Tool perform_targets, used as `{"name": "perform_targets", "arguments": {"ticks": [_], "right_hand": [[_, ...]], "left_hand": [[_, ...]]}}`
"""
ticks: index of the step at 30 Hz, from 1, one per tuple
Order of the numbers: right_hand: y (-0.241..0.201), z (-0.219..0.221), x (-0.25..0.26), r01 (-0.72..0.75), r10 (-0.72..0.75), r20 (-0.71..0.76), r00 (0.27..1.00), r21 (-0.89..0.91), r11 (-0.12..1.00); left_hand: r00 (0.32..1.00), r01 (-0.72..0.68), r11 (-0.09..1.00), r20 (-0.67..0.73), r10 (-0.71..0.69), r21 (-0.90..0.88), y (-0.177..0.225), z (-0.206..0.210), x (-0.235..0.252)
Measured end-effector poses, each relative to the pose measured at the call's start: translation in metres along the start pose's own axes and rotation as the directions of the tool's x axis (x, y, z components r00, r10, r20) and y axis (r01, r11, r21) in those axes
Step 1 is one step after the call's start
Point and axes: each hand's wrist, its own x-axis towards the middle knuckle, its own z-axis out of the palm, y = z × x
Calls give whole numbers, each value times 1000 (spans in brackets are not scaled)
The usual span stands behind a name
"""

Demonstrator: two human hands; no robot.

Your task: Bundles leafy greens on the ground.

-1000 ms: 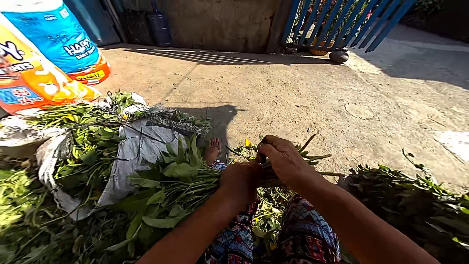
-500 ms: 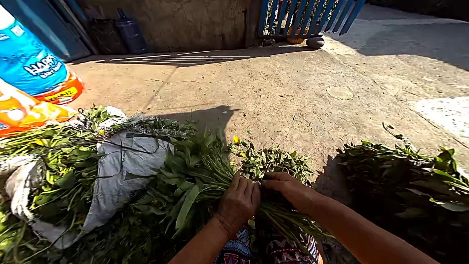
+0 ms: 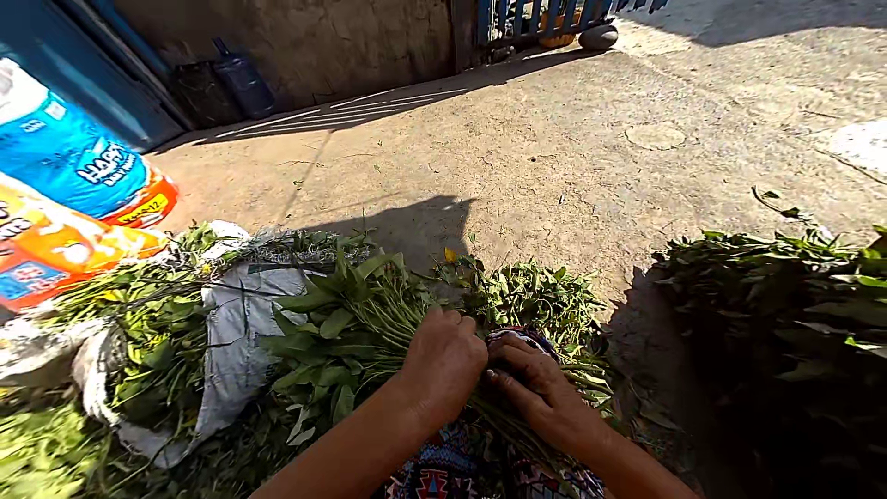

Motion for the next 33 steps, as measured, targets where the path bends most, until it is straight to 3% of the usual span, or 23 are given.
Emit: {"name": "perform_targets", "arguments": {"ticks": [3,7,11,15,16,18,20,21,23,26,29,31,33], "right_hand": [[1,3,-2,6,-6,-30,1000,0,1000],[1,7,-4,-53,45,-134,990,-53,997],[2,11,-3,-94,73,-171,983,-116,989],[4,10,4,-75,69,-107,992,-60,995],[4,10,5,-62,58,-85,995,-52,997],[3,12,7,-58,53,-60,997,-87,994],[0,13,10,-69,59,-64,996,-168,983],[-2,14,12,-82,69,-71,995,-211,974],[-7,13,19,-144,132,-60,989,-260,955],[-13,6,33,-273,286,17,958,-247,930],[-14,1,45,-410,425,77,902,-162,898],[-12,3,48,-469,478,51,877,-132,873],[-9,5,44,-439,442,6,897,-97,893]], "left_hand": [[951,229,962,245,-189,-149,4,-20,17],[885,450,717,374,-277,-532,-6,-9,12],[859,508,413,413,-301,-756,-5,3,-13],[891,390,301,274,-362,-870,1,29,-31],[899,345,342,202,-390,-874,4,36,-33],[896,250,570,-36,-443,-783,14,49,-36],[829,168,855,-399,-392,-492,28,65,-35],[780,158,934,-540,-317,-320,33,72,-33],[705,186,980,-686,-181,-67,38,81,-31],[631,190,980,-772,-77,58,37,93,-31],[597,150,984,-802,-9,101,32,98,-32],[609,104,991,-793,-1,79,29,97,-31],[652,125,984,-736,-181,-130,31,93,-31]]}}
